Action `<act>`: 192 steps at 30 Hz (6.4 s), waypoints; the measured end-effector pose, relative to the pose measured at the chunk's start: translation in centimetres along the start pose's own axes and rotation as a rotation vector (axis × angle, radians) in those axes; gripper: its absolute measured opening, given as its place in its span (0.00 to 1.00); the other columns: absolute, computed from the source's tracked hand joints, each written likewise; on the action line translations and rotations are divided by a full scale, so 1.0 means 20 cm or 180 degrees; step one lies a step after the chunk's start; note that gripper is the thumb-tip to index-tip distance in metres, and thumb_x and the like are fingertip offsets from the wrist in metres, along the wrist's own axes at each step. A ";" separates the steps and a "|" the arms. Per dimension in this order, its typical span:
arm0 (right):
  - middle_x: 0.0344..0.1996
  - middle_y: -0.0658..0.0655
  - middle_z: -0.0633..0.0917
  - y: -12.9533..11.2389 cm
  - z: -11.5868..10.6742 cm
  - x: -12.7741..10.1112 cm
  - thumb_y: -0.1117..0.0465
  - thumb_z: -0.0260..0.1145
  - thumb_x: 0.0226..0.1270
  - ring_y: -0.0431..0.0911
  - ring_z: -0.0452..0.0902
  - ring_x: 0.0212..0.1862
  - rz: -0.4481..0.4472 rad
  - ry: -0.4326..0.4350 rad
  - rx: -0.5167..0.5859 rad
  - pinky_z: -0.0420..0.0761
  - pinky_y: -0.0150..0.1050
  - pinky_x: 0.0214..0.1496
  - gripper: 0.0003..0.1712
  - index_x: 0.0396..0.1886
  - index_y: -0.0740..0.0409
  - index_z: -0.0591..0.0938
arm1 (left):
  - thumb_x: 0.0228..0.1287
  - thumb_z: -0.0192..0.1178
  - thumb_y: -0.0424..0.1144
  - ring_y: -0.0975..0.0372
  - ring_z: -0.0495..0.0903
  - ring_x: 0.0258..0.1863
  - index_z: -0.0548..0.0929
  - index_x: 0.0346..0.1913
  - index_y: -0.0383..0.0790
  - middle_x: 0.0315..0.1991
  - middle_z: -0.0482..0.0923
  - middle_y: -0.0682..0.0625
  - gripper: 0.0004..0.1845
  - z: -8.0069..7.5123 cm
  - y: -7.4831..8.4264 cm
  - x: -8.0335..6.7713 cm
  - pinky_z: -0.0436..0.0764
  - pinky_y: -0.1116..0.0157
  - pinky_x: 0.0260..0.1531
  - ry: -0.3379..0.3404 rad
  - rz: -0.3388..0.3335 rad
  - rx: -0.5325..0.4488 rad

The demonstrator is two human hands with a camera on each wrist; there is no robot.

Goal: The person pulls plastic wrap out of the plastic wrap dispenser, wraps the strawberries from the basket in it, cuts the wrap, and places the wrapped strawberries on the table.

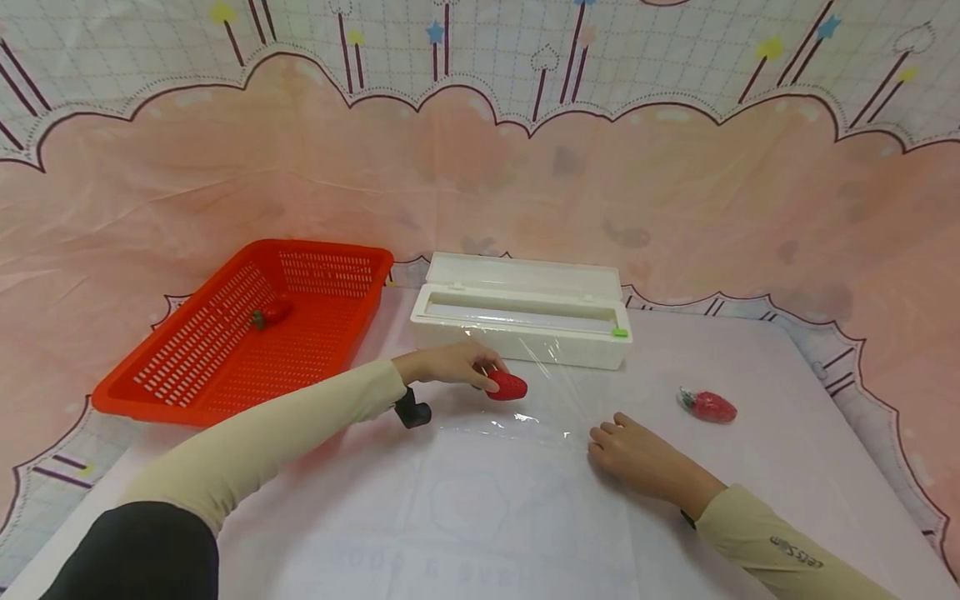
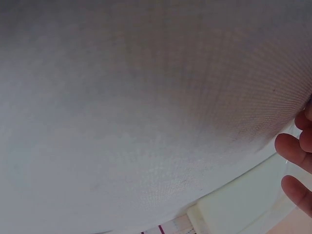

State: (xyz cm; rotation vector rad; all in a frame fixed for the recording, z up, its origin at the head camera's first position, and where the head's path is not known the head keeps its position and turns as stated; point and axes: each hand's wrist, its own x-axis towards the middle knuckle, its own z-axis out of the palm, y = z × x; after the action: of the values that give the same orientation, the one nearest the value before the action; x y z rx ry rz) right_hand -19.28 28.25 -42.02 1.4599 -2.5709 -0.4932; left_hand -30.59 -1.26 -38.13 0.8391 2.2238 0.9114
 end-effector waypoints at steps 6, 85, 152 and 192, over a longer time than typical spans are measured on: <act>0.37 0.56 0.85 0.00 0.00 0.00 0.64 0.75 0.46 0.48 0.82 0.40 0.0006 0.0020 -0.0015 0.81 0.48 0.46 0.17 0.38 0.57 0.82 | 0.60 0.61 0.33 0.63 0.78 0.37 0.78 0.52 0.33 0.44 0.81 0.40 0.17 0.05 0.00 0.03 0.78 0.74 0.37 0.0079 -0.0109 -0.0158; 0.34 0.55 0.84 -0.01 -0.01 0.01 0.65 0.74 0.47 0.47 0.81 0.38 0.0018 0.0019 -0.0040 0.81 0.46 0.45 0.14 0.36 0.57 0.82 | 0.48 0.70 0.35 0.59 0.75 0.38 0.84 0.37 0.43 0.34 0.78 0.51 0.11 0.23 -0.22 -0.45 0.75 0.63 0.42 0.1654 -0.0757 0.1204; 0.22 0.53 0.78 0.23 -0.08 0.12 0.67 0.70 0.52 0.46 0.75 0.27 0.1068 0.0331 0.0259 0.76 0.44 0.34 0.06 0.24 0.58 0.79 | 0.63 0.55 0.35 0.56 0.76 0.26 0.82 0.29 0.36 0.23 0.80 0.46 0.08 0.04 -0.17 -0.31 0.76 0.63 0.26 0.2319 -0.1492 0.1664; 0.18 0.54 0.79 0.25 0.02 0.14 0.54 0.68 0.57 0.50 0.77 0.25 0.1843 -0.0020 0.0322 0.72 0.45 0.28 0.14 0.19 0.57 0.78 | 0.62 0.57 0.33 0.59 0.76 0.45 0.80 0.50 0.50 0.44 0.76 0.51 0.15 0.24 -0.06 -0.15 0.75 0.65 0.49 0.1616 0.1268 0.3264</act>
State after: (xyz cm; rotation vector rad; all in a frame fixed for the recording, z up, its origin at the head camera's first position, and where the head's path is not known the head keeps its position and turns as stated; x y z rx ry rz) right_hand -24.81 28.32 -40.80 0.6661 -2.8736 -0.2839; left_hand -25.70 -2.23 -41.12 1.6844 3.0575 0.0323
